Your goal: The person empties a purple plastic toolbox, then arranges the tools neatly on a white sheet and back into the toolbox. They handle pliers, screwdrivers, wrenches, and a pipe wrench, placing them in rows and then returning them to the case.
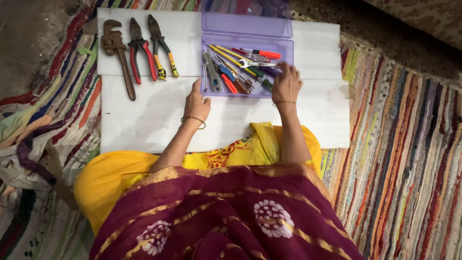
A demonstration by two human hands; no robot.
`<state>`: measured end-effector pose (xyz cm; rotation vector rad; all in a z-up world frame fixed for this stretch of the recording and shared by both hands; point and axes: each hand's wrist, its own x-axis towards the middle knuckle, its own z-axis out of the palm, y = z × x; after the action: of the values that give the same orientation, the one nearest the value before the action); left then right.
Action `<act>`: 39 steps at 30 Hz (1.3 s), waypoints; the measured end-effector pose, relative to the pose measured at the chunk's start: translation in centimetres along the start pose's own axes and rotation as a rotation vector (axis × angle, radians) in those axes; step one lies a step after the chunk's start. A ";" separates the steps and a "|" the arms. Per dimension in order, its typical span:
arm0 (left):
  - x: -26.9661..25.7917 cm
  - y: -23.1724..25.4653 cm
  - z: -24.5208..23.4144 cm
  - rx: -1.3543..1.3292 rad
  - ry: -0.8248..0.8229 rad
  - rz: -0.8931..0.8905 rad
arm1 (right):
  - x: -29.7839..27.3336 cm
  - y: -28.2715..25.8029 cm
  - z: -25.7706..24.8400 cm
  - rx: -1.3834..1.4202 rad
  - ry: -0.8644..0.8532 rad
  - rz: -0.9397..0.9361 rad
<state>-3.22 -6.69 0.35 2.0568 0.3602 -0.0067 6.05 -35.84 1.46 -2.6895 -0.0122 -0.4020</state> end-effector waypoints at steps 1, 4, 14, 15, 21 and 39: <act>-0.2 0.2 0.0 0.012 -0.004 0.013 | 0.8 0.0 0.4 -0.022 0.044 -0.052; -0.2 0.6 -0.2 0.064 -0.004 0.066 | 2.5 0.1 1.3 -0.128 -0.003 -0.098; -0.1 1.3 -0.8 0.063 0.101 0.222 | 1.7 2.1 1.5 -0.071 -0.044 -0.149; -0.3 1.8 -0.9 0.043 0.130 0.261 | 0.3 2.2 1.4 0.071 -0.090 -0.121; -1.1 4.5 -1.3 -0.906 -0.295 0.098 | -9.6 -3.4 1.3 1.144 -0.515 0.187; -3.7 6.1 -5.0 -0.962 -0.033 0.161 | -11.1 -8.7 -3.3 1.505 -0.874 0.279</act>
<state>-5.87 -6.08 8.65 1.1233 0.1256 0.1942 -6.05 -28.69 4.72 -1.1489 -0.1293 0.6605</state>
